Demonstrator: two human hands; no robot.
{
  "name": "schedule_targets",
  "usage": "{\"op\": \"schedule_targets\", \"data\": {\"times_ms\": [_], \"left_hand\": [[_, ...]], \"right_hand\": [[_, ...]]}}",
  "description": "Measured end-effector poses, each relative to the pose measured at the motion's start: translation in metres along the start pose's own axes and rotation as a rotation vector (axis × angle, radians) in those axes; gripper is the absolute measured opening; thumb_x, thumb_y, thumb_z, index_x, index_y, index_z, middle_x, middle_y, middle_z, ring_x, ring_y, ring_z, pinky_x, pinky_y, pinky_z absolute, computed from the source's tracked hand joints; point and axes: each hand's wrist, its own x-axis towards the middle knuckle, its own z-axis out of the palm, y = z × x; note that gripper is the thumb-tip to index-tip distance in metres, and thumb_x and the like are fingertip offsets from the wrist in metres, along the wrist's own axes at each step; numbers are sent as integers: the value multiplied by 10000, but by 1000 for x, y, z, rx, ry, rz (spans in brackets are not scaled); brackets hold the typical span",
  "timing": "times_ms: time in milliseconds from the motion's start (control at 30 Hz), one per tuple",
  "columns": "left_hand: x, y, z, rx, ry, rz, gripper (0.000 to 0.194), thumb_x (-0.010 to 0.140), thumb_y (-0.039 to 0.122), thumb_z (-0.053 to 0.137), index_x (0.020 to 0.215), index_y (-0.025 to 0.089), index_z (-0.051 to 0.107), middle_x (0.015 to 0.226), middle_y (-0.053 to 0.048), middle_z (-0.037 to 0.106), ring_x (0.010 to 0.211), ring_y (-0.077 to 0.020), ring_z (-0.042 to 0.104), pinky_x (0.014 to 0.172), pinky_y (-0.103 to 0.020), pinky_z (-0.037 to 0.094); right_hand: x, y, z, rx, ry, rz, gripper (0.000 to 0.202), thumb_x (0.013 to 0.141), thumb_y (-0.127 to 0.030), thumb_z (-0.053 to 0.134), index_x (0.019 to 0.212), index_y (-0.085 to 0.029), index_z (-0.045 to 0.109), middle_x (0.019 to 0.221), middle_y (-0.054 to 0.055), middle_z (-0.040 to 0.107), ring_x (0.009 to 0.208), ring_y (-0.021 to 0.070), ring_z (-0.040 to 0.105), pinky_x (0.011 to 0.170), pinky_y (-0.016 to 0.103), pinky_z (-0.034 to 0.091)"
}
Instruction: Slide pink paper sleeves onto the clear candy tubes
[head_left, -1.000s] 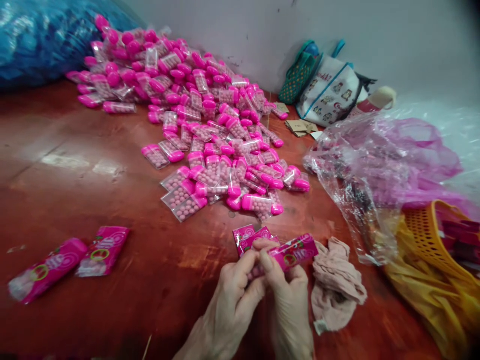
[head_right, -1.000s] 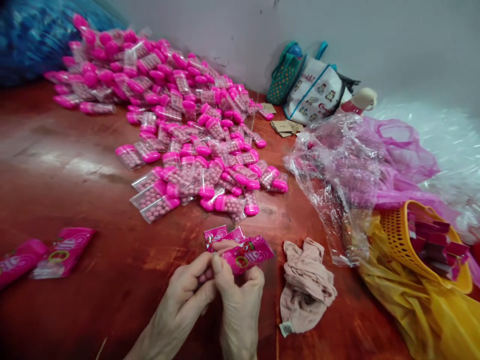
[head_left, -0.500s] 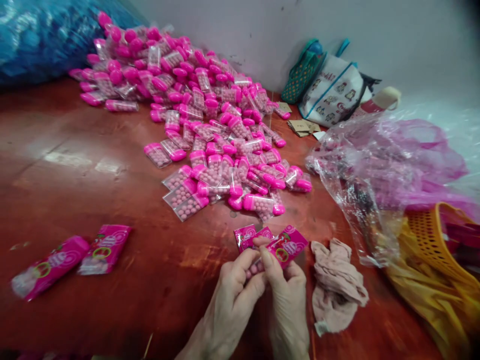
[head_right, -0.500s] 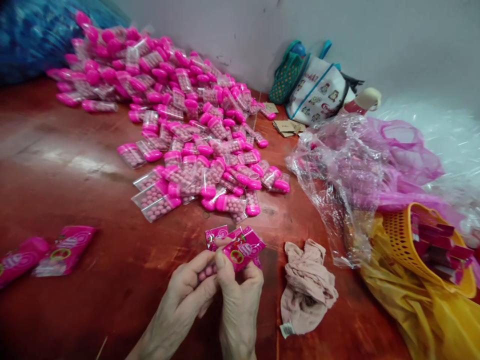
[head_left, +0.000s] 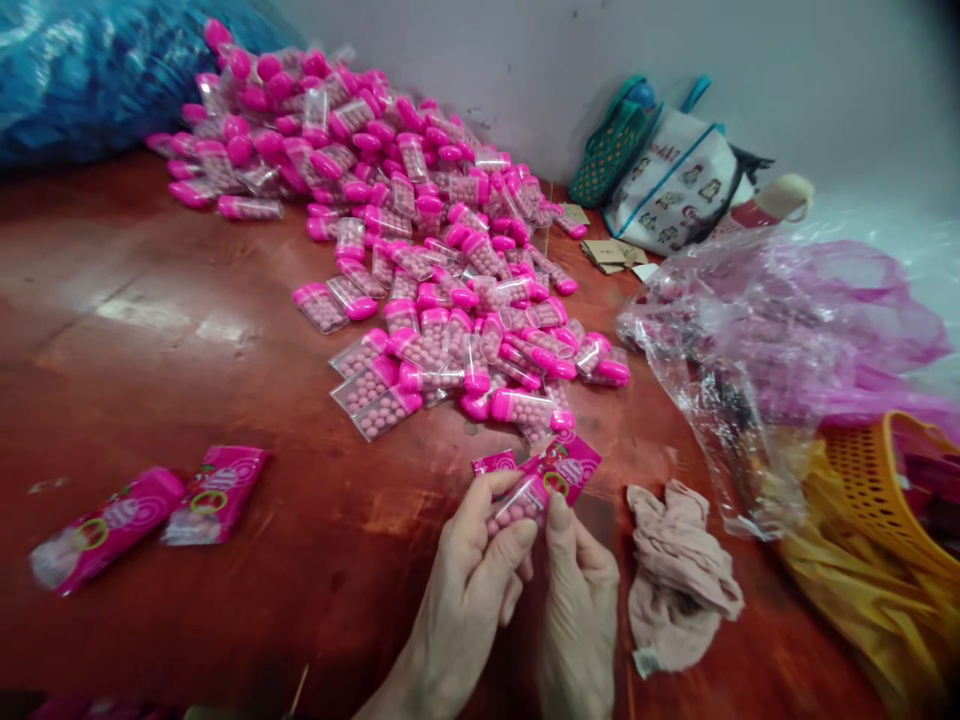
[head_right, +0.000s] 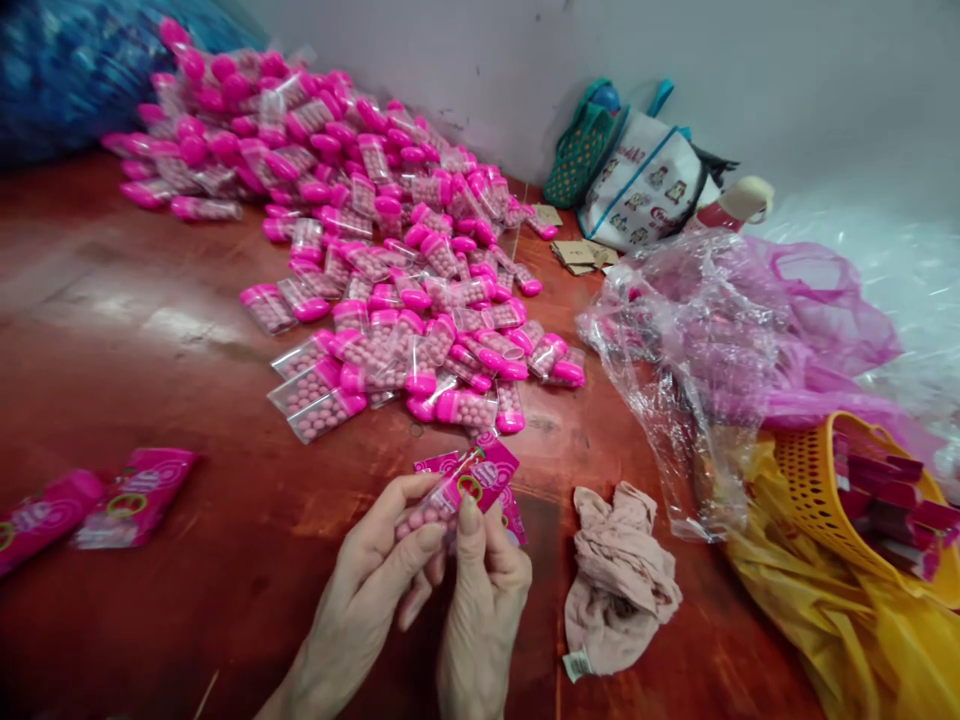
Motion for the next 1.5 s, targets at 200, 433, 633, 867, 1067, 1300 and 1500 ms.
{"op": "schedule_targets", "data": {"times_ms": [200,433,633,867,1067,1300,1500], "left_hand": [[0,-4,2,-27,99,18,165,875,311,467,981,186,490,594,77,400,399,-22,306,357,-156,245],[4,-6,2,-52,17,2,199,872,309,464,1028,189,491,603,57,445,416,-40,317,360,-163,252],[1,1,-4,125,-125,-19,302,848,286,501,1131,204,433,664,24,518,448,-69,417,422,-196,328],[-5,9,-12,33,-212,-55,298,885,337,431,1151,220,369,727,21,502,490,-60,410,448,-192,311],[-1,-2,-11,-179,-305,-55,316,865,334,450,1156,233,384,729,22,502,460,-66,441,420,-190,304],[-1,0,-4,14,-187,-52,468,843,315,512,1285,241,376,765,-2,532,536,-89,474,460,-191,355],[7,0,-23,93,-172,-6,526,741,303,647,1244,210,522,735,-15,608,571,-123,513,529,-230,401]], "right_hand": [[-14,11,9,-30,52,3,340,772,-415,630,558,-155,594,411,-63,449,392,64,407,394,176,328],[2,-2,-2,104,-26,12,245,739,-409,668,778,-171,625,632,-10,614,534,112,548,475,208,428],[7,-18,2,200,8,131,183,674,-274,740,712,-133,628,568,-18,607,480,100,554,479,210,449],[-8,-5,5,27,-12,163,259,684,-360,723,646,-130,609,428,-37,553,295,67,450,295,159,344],[-6,-12,1,74,-56,165,261,658,-356,738,620,-134,608,443,-17,591,274,99,498,268,187,398],[0,-7,2,-37,-20,217,326,694,-423,693,587,-142,568,362,-62,507,177,42,366,188,126,272],[9,-15,-12,-100,-177,5,216,765,-359,649,744,-144,657,612,2,637,499,102,586,490,192,500]]}}
